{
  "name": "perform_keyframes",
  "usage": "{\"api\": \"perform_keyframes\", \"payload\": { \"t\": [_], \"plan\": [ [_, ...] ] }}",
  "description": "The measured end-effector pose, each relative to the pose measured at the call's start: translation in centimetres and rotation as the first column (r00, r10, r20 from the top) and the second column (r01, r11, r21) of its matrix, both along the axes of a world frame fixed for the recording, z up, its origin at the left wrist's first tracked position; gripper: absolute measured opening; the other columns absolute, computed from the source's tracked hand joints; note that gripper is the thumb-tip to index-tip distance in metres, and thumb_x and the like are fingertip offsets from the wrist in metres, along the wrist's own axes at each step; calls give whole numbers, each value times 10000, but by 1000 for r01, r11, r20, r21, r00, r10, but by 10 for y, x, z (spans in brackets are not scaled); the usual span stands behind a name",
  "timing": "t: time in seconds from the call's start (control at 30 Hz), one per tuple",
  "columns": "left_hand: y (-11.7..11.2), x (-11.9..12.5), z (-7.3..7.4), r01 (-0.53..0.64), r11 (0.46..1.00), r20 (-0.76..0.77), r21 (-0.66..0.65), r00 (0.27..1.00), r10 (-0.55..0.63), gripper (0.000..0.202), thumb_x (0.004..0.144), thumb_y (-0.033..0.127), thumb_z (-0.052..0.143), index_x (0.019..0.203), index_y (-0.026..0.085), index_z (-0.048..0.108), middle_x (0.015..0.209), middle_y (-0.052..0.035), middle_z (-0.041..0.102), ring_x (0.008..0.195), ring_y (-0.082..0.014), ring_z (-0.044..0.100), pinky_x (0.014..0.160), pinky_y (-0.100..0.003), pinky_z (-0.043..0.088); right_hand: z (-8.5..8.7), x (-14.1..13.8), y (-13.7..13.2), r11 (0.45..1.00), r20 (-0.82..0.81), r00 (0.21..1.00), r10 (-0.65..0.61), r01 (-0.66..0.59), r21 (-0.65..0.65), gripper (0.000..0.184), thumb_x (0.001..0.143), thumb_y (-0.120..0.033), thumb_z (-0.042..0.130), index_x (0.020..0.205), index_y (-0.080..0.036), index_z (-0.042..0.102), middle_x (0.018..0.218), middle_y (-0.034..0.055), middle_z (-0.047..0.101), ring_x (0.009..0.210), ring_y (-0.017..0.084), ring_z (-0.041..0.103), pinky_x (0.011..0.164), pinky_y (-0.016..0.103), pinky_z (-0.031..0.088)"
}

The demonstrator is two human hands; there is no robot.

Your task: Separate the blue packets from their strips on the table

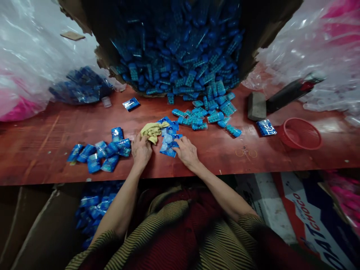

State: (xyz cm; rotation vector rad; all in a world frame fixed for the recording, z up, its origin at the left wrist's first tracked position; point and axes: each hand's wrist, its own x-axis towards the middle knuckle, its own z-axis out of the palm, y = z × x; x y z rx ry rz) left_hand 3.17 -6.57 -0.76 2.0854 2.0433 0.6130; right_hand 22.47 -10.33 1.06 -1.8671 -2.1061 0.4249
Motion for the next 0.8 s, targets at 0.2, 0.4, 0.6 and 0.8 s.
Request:
{"api": "perform_keyframes", "payload": {
  "t": [0.2,0.4,0.6,0.8],
  "plan": [
    [-9,4,-6,-1,998,19,61,1000,-1,325,854,254,406,1089,153,606,1343,-158,481,1253,-303,419,1035,-469,289,-8,4,31,1000,102,995,-10,9,5,207,884,-311,529,1032,-209,633,1037,91,579,947,227,497,752,321,403],
    [-35,17,-1,-28,998,124,61,992,20,470,822,274,485,1267,122,490,1434,-203,363,1352,-344,276,1073,-529,211,-18,6,32,996,95,995,19,-27,85,268,932,-327,436,974,-209,672,987,80,624,927,216,488,771,318,346],
    [-55,44,13,-100,993,780,-57,617,106,466,743,349,624,1170,183,534,1127,-121,623,1049,-240,586,908,-374,445,-2,-3,-3,967,-8,998,57,-53,250,307,933,-366,424,1098,-256,658,1086,82,625,955,221,485,787,342,321],
    [-39,46,13,-46,976,692,-213,698,184,194,734,348,594,744,159,639,680,-29,642,642,-157,577,677,-276,443,-2,-15,-7,984,29,997,74,-78,158,279,934,-320,417,1012,-221,666,1031,84,639,932,228,498,786,340,346]
  ]
}}
